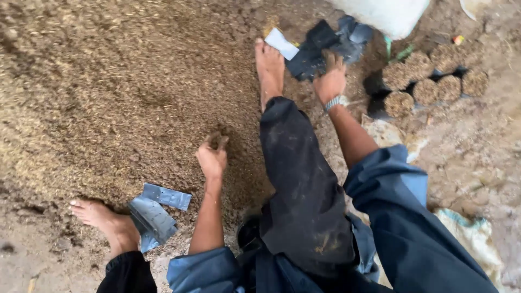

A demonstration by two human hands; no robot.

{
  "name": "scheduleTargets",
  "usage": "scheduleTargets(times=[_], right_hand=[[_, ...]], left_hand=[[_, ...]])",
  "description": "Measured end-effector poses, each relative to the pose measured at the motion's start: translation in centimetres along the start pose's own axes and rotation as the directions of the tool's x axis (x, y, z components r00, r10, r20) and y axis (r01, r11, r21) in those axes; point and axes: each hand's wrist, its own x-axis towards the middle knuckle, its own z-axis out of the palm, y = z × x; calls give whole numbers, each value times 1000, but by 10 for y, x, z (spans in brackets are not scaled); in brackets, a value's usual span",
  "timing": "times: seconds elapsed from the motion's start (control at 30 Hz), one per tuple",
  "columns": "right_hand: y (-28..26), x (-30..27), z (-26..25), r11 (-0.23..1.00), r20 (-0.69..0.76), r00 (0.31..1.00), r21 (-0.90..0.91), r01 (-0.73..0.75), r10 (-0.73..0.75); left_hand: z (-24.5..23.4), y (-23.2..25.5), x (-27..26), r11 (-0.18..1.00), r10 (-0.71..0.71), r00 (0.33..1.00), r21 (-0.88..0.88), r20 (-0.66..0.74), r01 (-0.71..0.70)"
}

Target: Filling small black plastic polybags with soil or planting substrate by hand at a nursery.

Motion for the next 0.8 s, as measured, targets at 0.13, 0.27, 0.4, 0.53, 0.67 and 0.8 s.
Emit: scheduleTargets(times=[0.13,0.27,0.4,0.53,0.67,0.8], right_hand=[[7,58,32,961,154,976,-204,186,-156],[12,87,37,885,435,890,-351,305,-134],[16,102,17,794,483,861,-454,403,-161],[4,115,-17,768,478,866,-498,402,-144],[-36,134,-60,859,399,819,-131,496,-412],[-140,125,-120,689,391,596,158,708,-702]], left_hand=[[-7,8,0,993,-114,991,-6,72,115],[-1,-10,2,984,-99,990,159,101,82],[0,-7,-4,993,-19,995,119,102,6],[-8,-4,-15,987,34,998,153,55,-42],[-22,-2,-21,945,149,987,302,-63,-123],[-51,29,-30,977,179,971,-89,-160,-194]])
